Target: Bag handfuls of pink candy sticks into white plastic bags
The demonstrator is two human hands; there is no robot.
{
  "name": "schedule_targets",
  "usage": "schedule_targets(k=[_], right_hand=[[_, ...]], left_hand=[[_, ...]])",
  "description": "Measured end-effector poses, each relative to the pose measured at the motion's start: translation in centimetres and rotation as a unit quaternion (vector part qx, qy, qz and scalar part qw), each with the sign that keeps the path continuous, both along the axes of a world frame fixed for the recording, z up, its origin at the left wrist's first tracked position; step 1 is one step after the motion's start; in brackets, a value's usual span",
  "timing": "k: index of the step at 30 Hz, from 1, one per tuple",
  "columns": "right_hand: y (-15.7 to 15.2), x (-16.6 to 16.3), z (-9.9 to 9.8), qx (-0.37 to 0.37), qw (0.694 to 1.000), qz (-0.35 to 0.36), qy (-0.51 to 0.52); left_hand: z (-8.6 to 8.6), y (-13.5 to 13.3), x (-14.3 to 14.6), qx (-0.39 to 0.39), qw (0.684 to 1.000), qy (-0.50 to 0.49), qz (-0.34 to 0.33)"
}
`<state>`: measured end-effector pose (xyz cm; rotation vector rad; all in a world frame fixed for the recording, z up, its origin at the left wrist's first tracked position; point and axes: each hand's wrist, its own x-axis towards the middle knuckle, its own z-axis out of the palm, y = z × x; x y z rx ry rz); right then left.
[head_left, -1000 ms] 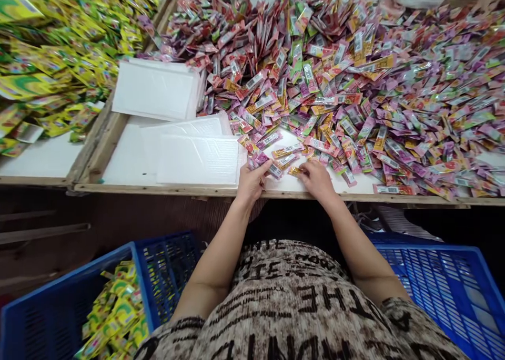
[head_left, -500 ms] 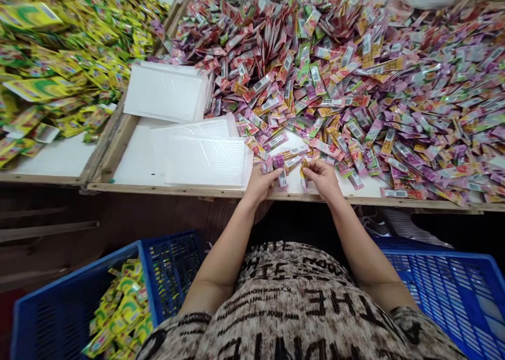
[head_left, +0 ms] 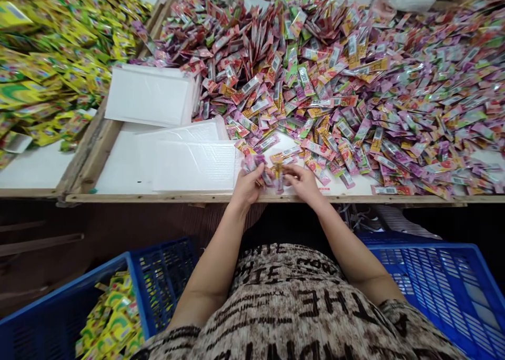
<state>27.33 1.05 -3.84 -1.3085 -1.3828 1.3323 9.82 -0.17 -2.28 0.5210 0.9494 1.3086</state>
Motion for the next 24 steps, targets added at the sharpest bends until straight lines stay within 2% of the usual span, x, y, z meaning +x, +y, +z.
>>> schedule_targets(k=[1, 3, 5, 7, 9, 11, 14, 17, 19, 21, 24], right_hand=[[-0.1, 0.6, 0.2, 0.045, 0.997, 0.006, -0.070], [-0.1, 2.5, 0.6, 0.121, 0.966, -0.028, -0.227], [-0.1, 5.2, 0.6, 0.138, 0.917, -0.089, -0.362], [-0.2, 7.5, 0.3, 0.117, 0.886, -0.115, -0.434], [-0.5, 8.5, -0.2, 0.105, 0.875, -0.113, -0.458], [-0.8, 8.0, -0.6, 0.120, 0.875, -0.096, -0.460], [-1.0, 5.9, -0.4, 0.169, 0.896, -0.028, -0.411], [-0.2, 4.4, 0.7, 0.189, 0.921, 0.006, -0.341], [1.6, 4.0, 1.8, 0.206, 0.923, -0.017, -0.323], [4.4, 3.2, 2.7, 0.237, 0.914, -0.040, -0.326], [9.6, 1.2, 3.1, 0.228, 0.890, -0.025, -0.395]], left_hand=[[0.1, 0.0, -0.2, -0.006, 1.000, -0.025, 0.013], [0.4, 0.0, -0.5, -0.010, 0.998, -0.063, 0.022], [0.5, -0.1, -0.7, -0.006, 0.998, -0.064, 0.002], [0.6, -0.3, -0.7, 0.002, 0.999, -0.033, -0.025], [0.6, -0.5, -0.5, 0.007, 0.999, 0.004, -0.045], [0.5, -0.4, -0.2, 0.008, 0.997, 0.029, -0.064], [0.3, 0.3, 0.6, -0.025, 0.992, 0.060, -0.112], [0.1, 0.9, 1.4, -0.027, 0.992, 0.096, -0.081], [0.1, 1.0, 1.7, -0.007, 0.993, 0.096, -0.061], [0.3, 0.8, 1.8, -0.001, 0.994, 0.079, -0.075], [0.5, 0.4, 1.3, 0.013, 0.997, 0.018, -0.072]])
